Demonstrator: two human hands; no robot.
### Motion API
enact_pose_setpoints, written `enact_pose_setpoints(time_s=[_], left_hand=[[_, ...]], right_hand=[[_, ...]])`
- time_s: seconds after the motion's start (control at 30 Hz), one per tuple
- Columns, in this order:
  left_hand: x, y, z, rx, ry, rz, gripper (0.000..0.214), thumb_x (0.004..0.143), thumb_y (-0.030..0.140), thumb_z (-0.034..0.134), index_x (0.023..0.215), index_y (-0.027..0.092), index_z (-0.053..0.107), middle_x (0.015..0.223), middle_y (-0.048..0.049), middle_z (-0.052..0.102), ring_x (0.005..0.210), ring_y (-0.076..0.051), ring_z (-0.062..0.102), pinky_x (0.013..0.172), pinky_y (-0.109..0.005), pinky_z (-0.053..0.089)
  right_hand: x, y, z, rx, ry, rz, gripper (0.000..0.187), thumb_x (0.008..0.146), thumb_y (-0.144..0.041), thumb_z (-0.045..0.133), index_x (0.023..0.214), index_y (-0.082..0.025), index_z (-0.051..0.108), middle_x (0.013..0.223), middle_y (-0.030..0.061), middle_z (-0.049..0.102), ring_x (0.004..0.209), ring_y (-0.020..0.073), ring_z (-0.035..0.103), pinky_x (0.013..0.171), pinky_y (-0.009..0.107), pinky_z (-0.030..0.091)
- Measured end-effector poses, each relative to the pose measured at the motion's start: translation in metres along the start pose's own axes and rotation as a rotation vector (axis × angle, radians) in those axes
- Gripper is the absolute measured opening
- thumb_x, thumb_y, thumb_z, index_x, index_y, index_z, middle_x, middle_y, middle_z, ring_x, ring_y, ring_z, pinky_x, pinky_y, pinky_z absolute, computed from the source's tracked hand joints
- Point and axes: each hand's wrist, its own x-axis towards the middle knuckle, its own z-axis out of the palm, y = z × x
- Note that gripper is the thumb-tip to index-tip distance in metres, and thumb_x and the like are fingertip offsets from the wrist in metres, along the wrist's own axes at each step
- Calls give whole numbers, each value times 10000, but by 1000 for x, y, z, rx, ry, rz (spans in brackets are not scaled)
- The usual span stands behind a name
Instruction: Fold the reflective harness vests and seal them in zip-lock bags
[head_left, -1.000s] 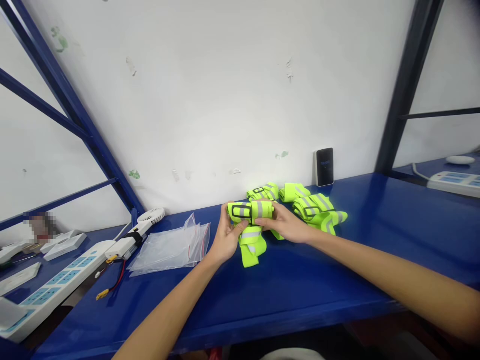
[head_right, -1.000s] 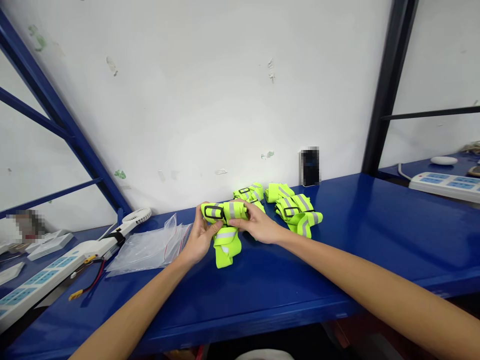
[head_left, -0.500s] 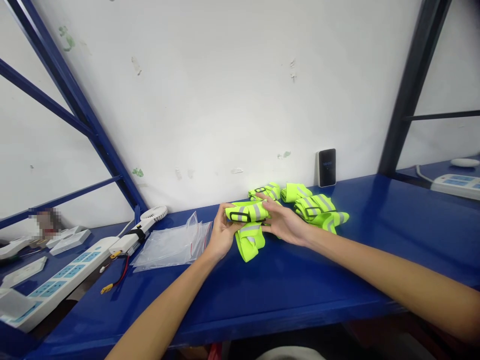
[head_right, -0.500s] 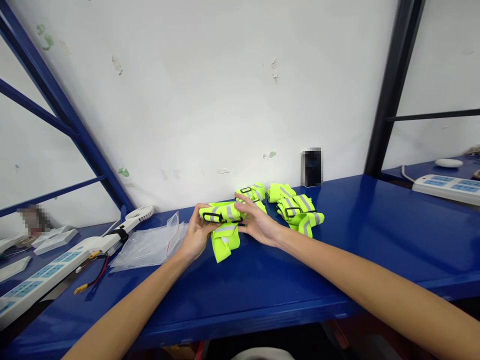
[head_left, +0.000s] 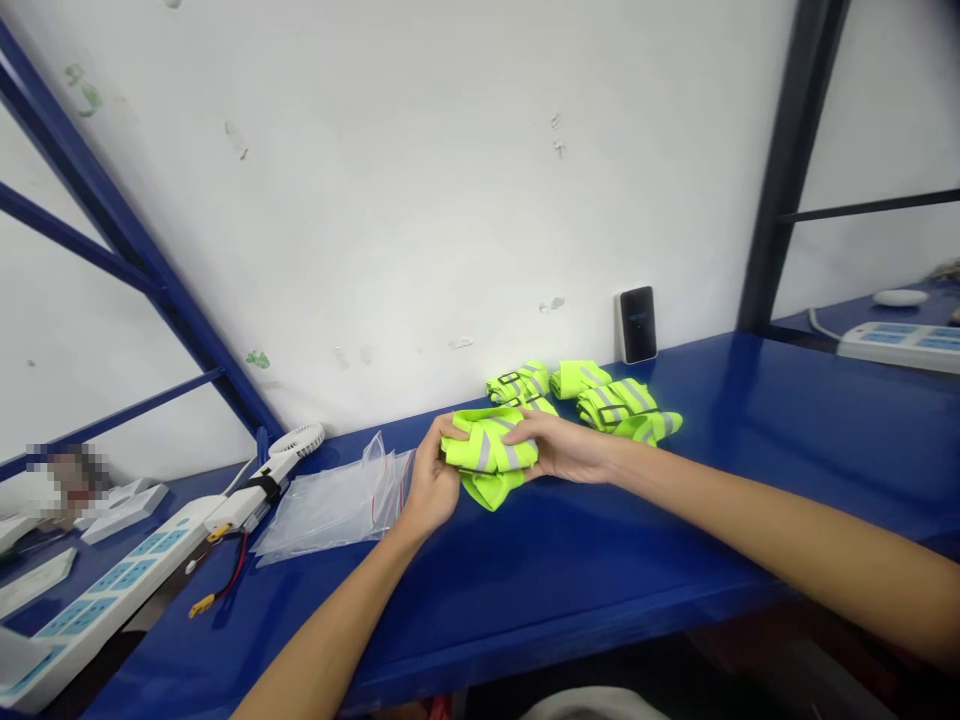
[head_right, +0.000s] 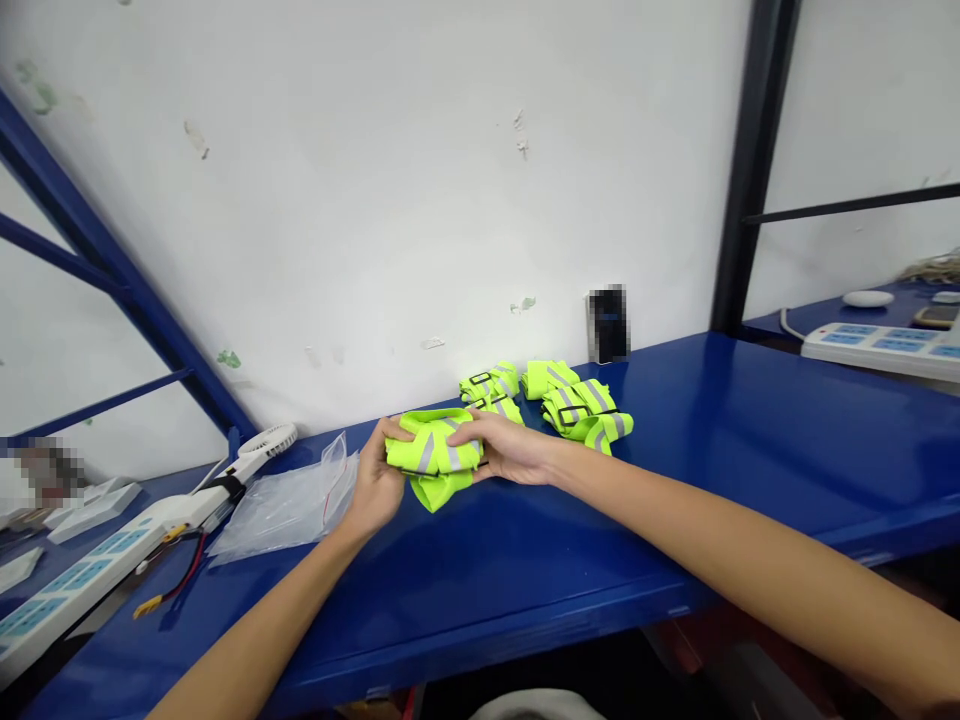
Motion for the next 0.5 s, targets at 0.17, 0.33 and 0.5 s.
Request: enact_pose_setpoints(time_s=[0.17,0.33,0.5], left_hand=[[-2,-2,-1,76,-20,48,328,662,-20,457,877,205,560,1196,-55,591,1100,-209,568,900,-346,430],[5,8,-3,-88,23,-64,231,770,91,464,868,186,651,1374,-98,552,1274,-279,500,1013,-417,393],[3,14,3,-335,8,-216,385,773,205,542,1156,243,548,1525,-88,387,1348,-303,426,1039,-444,397]], right_hand=[[5,9,-3,-14,37,-38,545,715,-229,796,1204,-260,559,1042,37,670,866,195,680,658,335,614],[7,13,1,98,75,-161,613,729,-203,797,1268,-279,514,1131,38,656,936,179,683,754,309,601],[7,11,0,26,123,-143,675,746,-224,792,1331,-292,464,1136,38,661,949,163,674,778,263,574]])
